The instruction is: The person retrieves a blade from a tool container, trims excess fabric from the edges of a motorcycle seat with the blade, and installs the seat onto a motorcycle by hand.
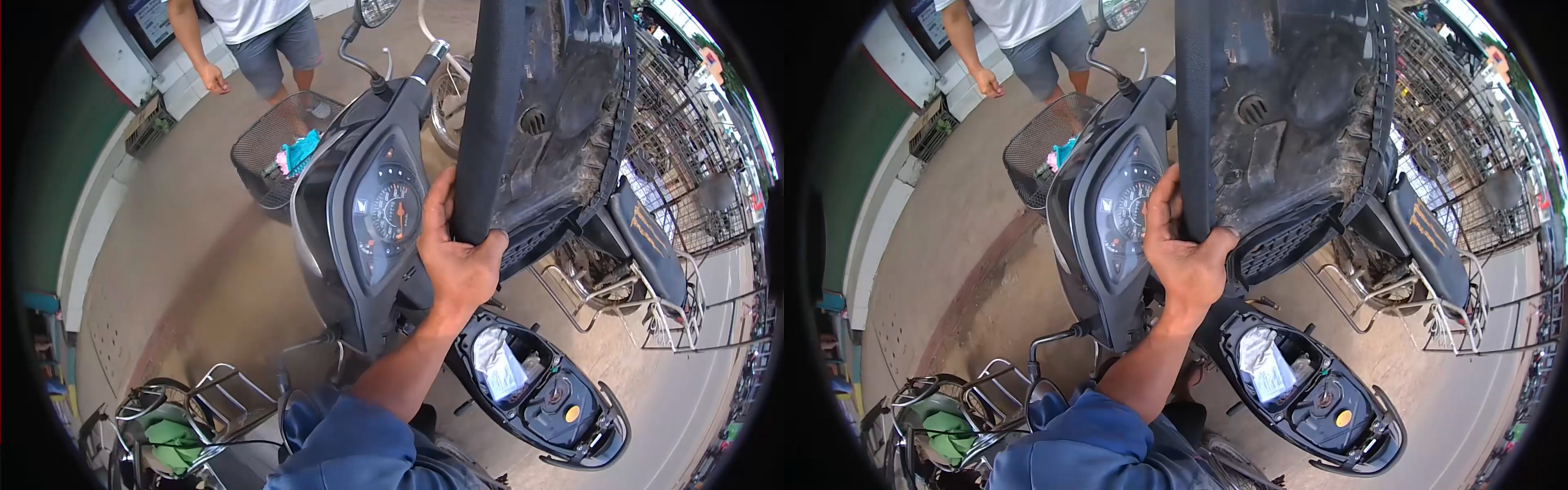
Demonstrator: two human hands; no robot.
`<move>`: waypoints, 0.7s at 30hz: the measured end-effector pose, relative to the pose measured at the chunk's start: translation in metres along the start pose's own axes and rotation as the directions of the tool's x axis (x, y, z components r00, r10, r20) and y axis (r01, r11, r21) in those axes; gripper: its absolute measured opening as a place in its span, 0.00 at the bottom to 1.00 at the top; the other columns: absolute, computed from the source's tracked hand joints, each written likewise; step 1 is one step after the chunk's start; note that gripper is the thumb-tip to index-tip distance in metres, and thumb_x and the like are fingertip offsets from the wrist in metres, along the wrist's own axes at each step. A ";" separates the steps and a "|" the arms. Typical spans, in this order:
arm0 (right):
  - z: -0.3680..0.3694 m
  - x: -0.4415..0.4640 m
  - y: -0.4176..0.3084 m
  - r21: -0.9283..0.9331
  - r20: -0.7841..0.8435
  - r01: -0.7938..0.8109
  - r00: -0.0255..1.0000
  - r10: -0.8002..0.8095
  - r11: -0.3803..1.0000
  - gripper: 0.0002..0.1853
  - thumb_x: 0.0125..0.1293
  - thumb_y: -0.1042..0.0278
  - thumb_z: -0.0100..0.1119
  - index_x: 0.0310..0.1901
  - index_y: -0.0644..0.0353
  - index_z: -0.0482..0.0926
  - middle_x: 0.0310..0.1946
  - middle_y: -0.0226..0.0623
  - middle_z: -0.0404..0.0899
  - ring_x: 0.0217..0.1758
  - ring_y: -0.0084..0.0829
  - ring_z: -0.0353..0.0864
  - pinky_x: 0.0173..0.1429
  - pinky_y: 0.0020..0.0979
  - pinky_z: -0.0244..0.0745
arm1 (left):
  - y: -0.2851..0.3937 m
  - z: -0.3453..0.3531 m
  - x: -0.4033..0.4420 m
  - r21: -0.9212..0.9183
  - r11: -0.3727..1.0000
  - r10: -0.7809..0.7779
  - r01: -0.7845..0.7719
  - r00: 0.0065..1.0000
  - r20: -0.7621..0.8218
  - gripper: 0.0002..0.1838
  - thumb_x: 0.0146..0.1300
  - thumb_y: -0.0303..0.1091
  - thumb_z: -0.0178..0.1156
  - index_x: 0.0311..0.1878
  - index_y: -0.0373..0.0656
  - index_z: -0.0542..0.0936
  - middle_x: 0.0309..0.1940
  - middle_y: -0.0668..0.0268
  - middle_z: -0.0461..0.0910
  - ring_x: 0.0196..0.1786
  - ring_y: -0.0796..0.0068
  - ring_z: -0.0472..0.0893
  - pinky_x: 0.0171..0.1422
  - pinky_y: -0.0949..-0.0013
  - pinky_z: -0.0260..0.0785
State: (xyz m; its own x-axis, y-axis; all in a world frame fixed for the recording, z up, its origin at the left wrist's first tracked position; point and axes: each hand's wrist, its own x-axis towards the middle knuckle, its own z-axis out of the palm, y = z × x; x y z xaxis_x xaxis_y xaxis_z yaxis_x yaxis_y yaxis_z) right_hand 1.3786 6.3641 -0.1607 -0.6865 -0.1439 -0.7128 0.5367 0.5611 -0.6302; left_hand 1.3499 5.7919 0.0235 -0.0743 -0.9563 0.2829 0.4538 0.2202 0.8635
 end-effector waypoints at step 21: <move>0.035 -0.077 -0.268 -0.359 -0.005 0.164 0.984 -0.178 0.919 0.13 0.73 0.62 0.61 0.47 0.66 0.83 0.26 0.27 0.77 0.21 0.16 0.71 0.24 0.23 0.70 | 0.052 -0.008 -0.016 -0.230 0.960 -0.197 0.158 0.967 -0.159 0.44 0.44 0.09 0.58 0.71 0.33 0.62 0.60 0.59 0.77 0.61 0.75 0.77 0.67 0.73 0.64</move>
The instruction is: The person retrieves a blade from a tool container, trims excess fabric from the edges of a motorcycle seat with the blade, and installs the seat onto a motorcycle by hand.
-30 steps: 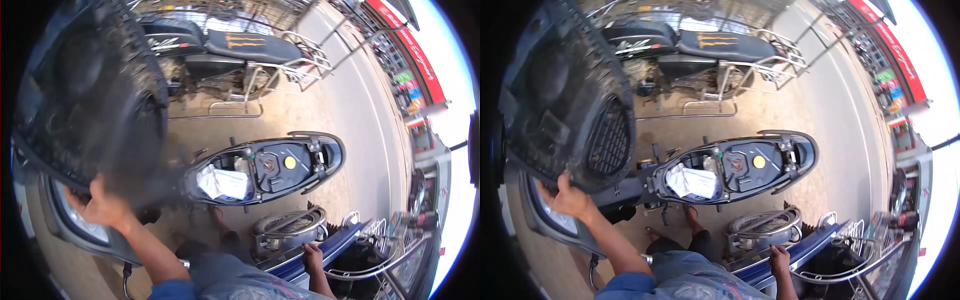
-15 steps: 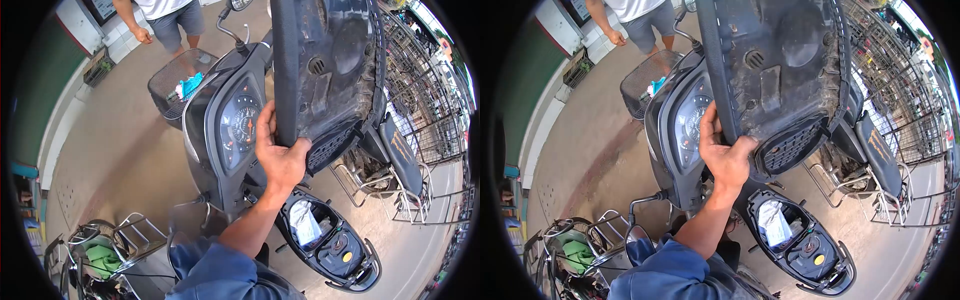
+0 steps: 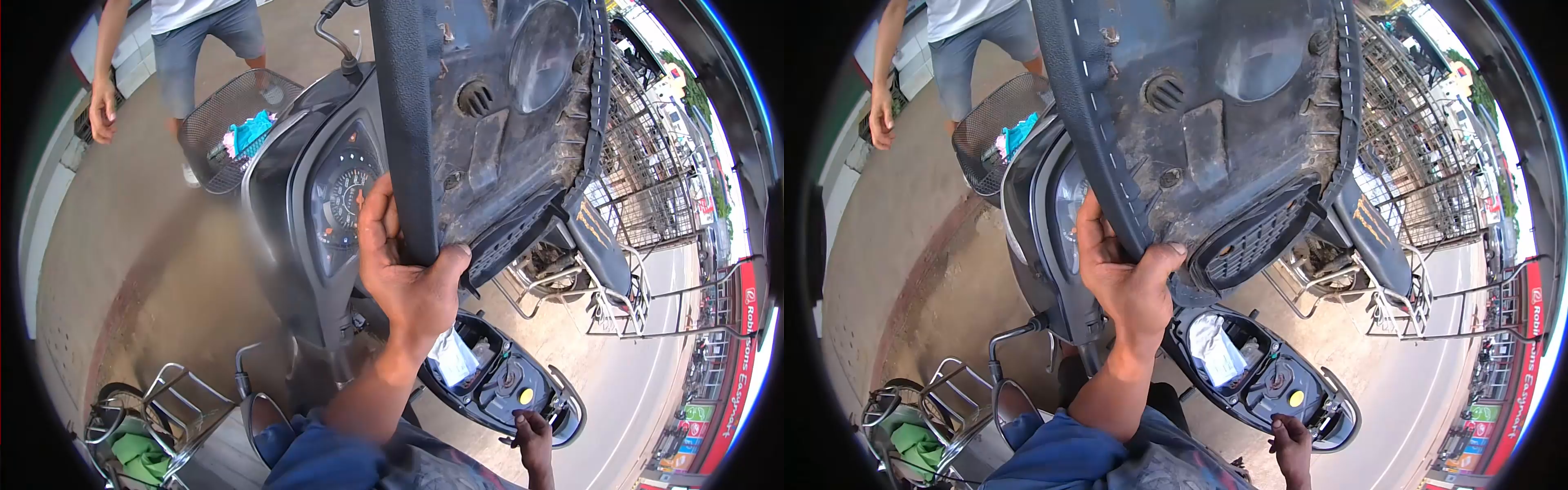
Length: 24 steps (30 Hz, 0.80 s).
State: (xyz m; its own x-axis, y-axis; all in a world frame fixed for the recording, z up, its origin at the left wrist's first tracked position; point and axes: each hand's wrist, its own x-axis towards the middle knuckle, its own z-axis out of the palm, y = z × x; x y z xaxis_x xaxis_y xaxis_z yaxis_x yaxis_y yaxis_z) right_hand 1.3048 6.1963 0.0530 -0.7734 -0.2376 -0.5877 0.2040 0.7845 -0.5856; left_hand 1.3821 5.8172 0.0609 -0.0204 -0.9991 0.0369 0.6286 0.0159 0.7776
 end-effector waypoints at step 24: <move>0.164 -0.035 0.228 -0.137 0.207 0.084 0.977 -0.054 0.987 0.17 0.72 0.58 0.60 0.52 0.63 0.84 0.19 0.28 0.71 0.18 0.19 0.64 0.23 0.28 0.61 | 0.156 0.086 0.039 -0.482 0.852 0.008 0.202 0.917 0.399 0.07 0.46 0.23 0.60 0.30 0.37 0.72 0.23 0.68 0.73 0.26 0.78 0.72 0.31 0.70 0.63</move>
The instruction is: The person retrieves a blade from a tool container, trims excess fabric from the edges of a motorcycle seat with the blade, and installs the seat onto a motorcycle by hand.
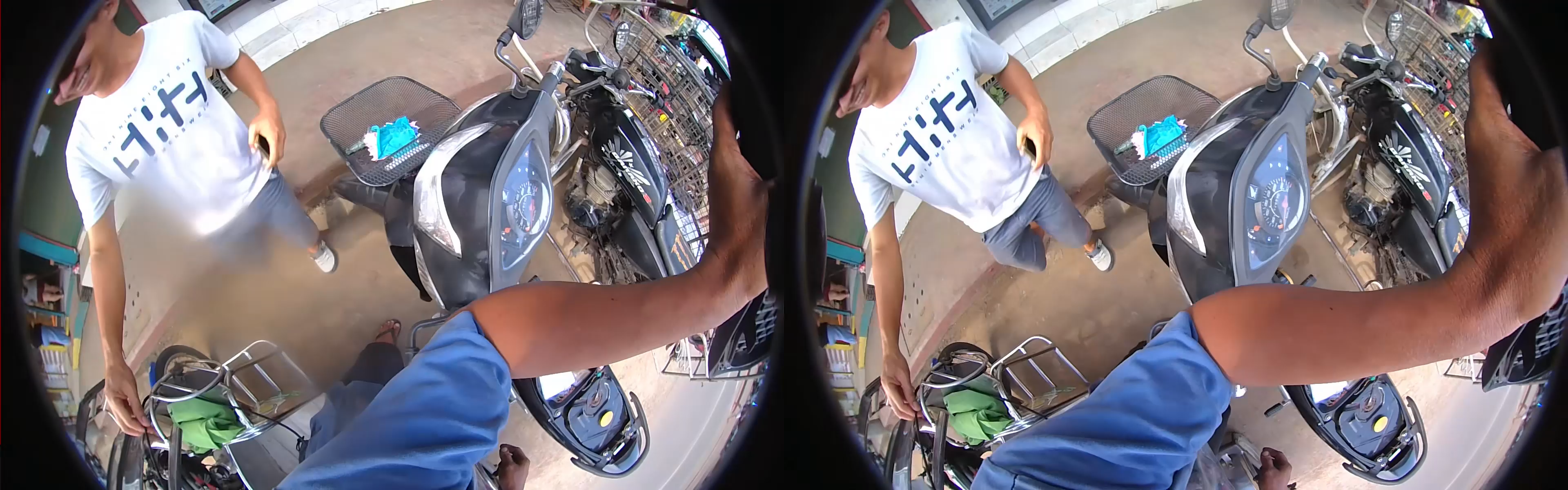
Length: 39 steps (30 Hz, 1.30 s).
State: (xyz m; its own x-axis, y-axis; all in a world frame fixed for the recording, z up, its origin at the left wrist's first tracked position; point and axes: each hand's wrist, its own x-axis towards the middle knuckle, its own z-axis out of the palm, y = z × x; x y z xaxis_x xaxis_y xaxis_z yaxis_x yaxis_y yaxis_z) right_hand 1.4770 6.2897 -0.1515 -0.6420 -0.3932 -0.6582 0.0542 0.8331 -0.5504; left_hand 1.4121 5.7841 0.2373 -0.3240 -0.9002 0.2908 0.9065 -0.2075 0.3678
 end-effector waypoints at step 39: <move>0.020 0.232 -0.184 0.664 0.723 -0.744 0.616 -0.312 0.070 0.44 0.63 0.16 0.44 0.53 0.57 0.74 0.19 0.21 0.54 0.22 0.23 0.54 0.34 0.30 0.57 | -0.085 -0.105 -0.119 0.826 0.551 0.367 -0.115 0.923 -0.117 0.31 0.42 0.15 0.54 0.57 0.31 0.72 0.47 0.55 0.79 0.43 0.59 0.83 0.51 0.59 0.81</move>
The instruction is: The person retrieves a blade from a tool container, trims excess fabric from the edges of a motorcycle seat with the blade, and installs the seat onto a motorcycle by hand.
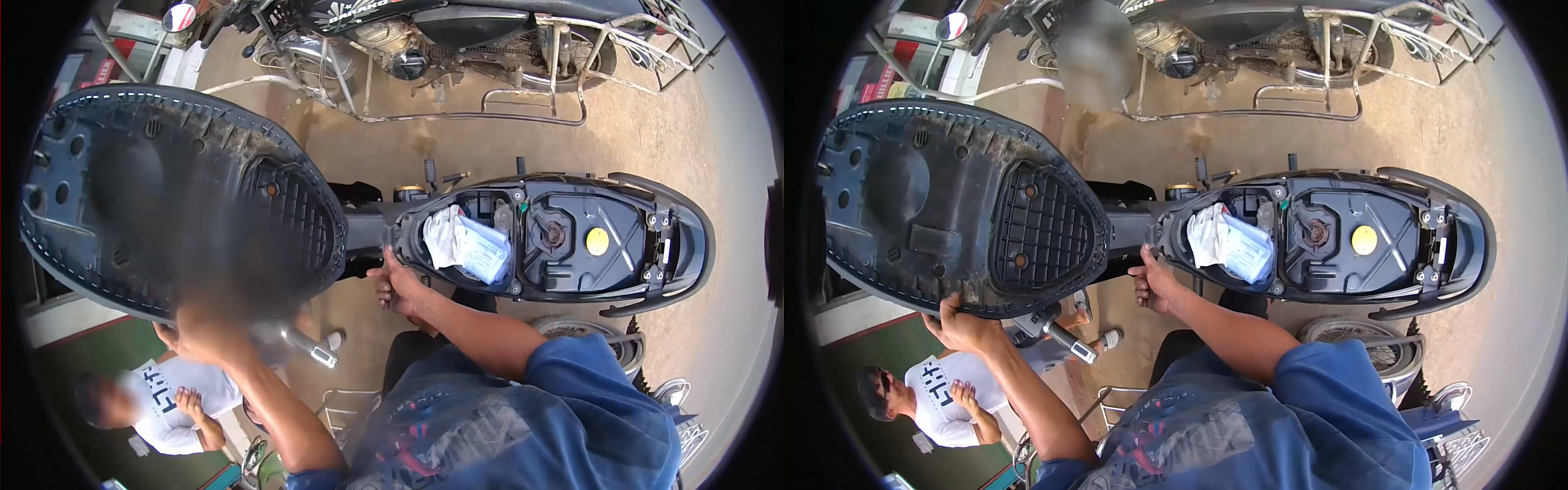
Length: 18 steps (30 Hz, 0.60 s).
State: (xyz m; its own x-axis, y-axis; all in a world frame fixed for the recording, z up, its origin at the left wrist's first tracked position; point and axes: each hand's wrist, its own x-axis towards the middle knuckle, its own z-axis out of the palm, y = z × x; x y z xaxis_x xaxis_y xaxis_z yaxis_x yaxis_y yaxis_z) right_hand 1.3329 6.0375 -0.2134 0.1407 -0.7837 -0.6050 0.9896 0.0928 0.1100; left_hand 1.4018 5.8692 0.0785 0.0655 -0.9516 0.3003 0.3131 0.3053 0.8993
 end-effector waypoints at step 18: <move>-0.030 0.032 0.009 0.232 0.162 0.038 0.984 -0.077 0.972 0.33 0.69 0.22 0.40 0.27 0.45 0.72 0.15 0.19 0.55 0.21 0.22 0.56 0.37 0.30 0.60 | -0.052 -0.061 -0.083 0.267 0.963 0.008 0.033 0.988 -0.153 0.15 0.45 0.21 0.54 0.40 0.37 0.77 0.45 0.53 0.80 0.46 0.52 0.83 0.56 0.47 0.83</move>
State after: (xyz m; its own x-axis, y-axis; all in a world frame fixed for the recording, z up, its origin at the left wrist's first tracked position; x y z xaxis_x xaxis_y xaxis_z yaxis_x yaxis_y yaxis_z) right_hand 1.3469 6.0313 -0.2557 0.0579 -0.8774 -0.4762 0.9603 -0.0814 0.2668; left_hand 1.4374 5.9297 -0.0124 0.2125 -0.9432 0.2555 0.0505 0.2717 0.9611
